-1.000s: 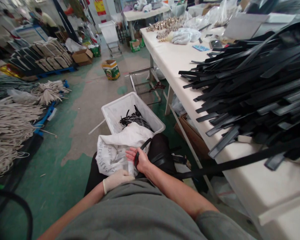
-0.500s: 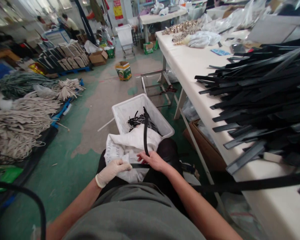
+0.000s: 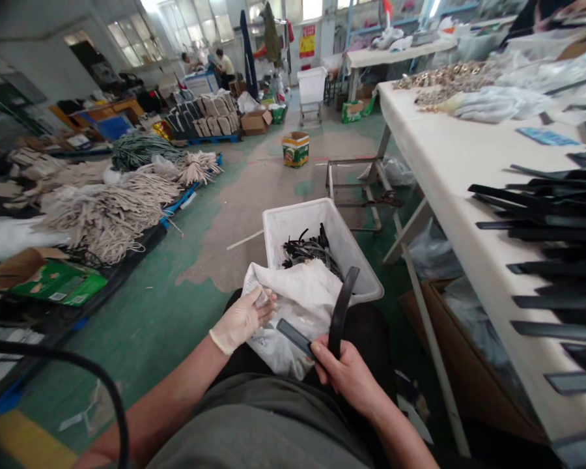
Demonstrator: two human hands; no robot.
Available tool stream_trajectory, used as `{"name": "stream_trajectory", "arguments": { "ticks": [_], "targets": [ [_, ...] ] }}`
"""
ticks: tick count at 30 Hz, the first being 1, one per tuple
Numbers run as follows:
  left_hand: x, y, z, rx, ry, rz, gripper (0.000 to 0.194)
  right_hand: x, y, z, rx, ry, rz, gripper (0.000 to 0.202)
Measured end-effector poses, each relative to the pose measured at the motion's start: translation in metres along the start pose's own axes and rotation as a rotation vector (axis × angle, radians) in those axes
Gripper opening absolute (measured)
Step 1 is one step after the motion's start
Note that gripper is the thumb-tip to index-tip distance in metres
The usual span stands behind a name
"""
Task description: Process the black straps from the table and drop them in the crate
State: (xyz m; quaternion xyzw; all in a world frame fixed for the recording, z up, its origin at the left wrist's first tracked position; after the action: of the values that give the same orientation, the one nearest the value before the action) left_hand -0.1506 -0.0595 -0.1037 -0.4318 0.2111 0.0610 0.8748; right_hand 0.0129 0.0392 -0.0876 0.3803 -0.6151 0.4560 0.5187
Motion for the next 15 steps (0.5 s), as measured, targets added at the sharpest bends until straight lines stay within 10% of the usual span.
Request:
{"name": "stream_trajectory", "arguments": {
  "ticks": [15],
  "targets": [
    [0.024,0.011,0.013,0.118,0.124,0.064,0.038,0.004,0.018,0.000,-0.040,-0.211,-0.008,0.050]
  ]
}}
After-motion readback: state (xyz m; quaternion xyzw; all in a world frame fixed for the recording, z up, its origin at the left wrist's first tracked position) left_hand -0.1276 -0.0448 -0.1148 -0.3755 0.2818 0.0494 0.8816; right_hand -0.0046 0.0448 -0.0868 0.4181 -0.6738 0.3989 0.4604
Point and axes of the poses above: each hand's wrist, its own y-axis towards the middle knuckle, its own z-axis out of the palm, x = y × z, the point moved 10 cm from there along y, towards the middle knuckle, and after that the axes turned 14 degrees about -z, right-handed, at the moved point
